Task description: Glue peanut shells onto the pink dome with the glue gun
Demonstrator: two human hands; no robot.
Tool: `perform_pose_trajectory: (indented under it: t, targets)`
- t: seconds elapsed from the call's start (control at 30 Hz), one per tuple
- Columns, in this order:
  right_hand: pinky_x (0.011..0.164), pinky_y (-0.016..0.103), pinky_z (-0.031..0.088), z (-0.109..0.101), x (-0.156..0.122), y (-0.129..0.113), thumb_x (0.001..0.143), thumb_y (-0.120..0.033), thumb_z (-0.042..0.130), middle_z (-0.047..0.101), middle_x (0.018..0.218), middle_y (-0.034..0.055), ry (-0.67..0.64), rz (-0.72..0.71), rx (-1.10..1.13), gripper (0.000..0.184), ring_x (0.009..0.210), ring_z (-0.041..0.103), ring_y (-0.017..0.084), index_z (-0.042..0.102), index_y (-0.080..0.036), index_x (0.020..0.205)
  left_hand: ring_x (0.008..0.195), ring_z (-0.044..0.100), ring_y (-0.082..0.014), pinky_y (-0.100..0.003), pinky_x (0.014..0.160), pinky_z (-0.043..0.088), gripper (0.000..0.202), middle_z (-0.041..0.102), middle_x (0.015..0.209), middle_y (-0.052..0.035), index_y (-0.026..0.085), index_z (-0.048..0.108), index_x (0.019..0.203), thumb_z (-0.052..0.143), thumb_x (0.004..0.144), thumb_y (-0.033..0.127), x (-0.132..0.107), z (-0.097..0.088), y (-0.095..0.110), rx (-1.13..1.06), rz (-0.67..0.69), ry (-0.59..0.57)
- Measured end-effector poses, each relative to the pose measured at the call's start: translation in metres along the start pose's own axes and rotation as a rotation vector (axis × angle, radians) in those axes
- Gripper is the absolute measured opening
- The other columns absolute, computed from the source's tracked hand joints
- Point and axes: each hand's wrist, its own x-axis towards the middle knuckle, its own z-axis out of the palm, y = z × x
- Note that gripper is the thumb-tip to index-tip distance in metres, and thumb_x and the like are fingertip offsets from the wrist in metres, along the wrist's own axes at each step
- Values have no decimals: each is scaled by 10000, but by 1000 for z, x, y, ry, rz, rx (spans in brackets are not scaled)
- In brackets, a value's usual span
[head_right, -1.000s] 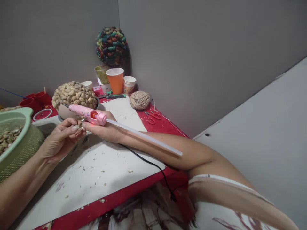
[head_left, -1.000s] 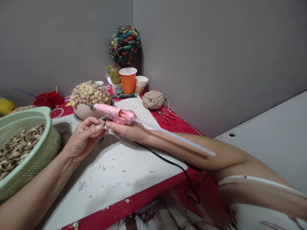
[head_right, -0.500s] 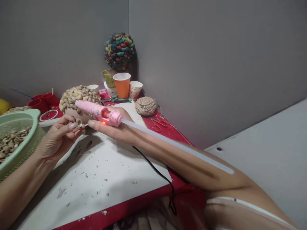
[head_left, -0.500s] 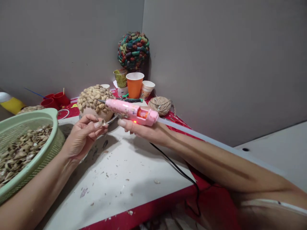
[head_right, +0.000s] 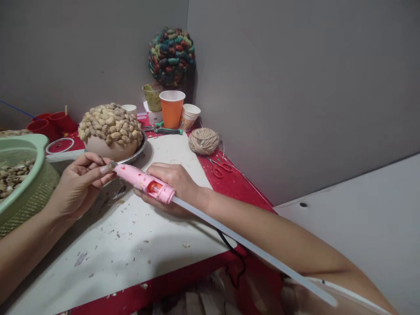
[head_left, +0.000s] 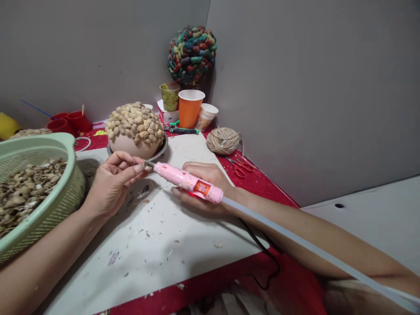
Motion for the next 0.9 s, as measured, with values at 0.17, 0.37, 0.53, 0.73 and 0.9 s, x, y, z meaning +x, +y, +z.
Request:
perform_pose_trajectory:
  t: [0.17, 0.37, 0.53, 0.73, 0.9]
  targets:
    - [576, 244, 384, -5, 0, -1, 904, -272, 638, 528, 674, -15, -70, 61, -12, 245, 582, 466, 111, 480, -205, 730, 748, 731, -119, -220, 745, 630, 280, 774, 798, -2, 156, 638, 756, 881, 650, 66, 1, -1, 0, 12, 14, -7]
    - [566, 249, 367, -3, -1, 2, 909, -282, 614, 514, 658, -24, -60, 34, -30, 253, 551, 431, 109, 459, -214, 722, 732, 719, -107, -201, 724, 623, 285, 772, 799, 8, 164, 649, 765, 889, 641, 73, 3, -2, 0, 26, 39, 6]
    - [570, 252, 365, 0, -4, 7, 903, -312, 618, 527, 658, -16, -34, 8, -20, 250, 567, 451, 113, 474, -212, 725, 723, 722, -107, -188, 706, 622, 299, 771, 788, 8, 156, 646, 746, 907, 619, 80, 3, 0, -1, 31, 32, -5]
    - [549, 253, 351, -3, -3, 5, 909, -296, 599, 530, 659, -12, -118, 48, -37, 223, 560, 437, 114, 479, -213, 740, 697, 716, -101, -184, 694, 622, 284, 768, 785, 9, 155, 643, 747, 891, 637, 70, 2, 0, -2, 34, 27, 1]
    - [551, 250, 363, -1, -4, 8, 892, -298, 626, 553, 665, -10, -63, 14, -35, 226, 550, 445, 112, 489, -208, 736, 700, 711, -95, -170, 690, 613, 282, 762, 768, 19, 160, 650, 721, 901, 622, 78, 1, 2, -1, 41, 7, 13]
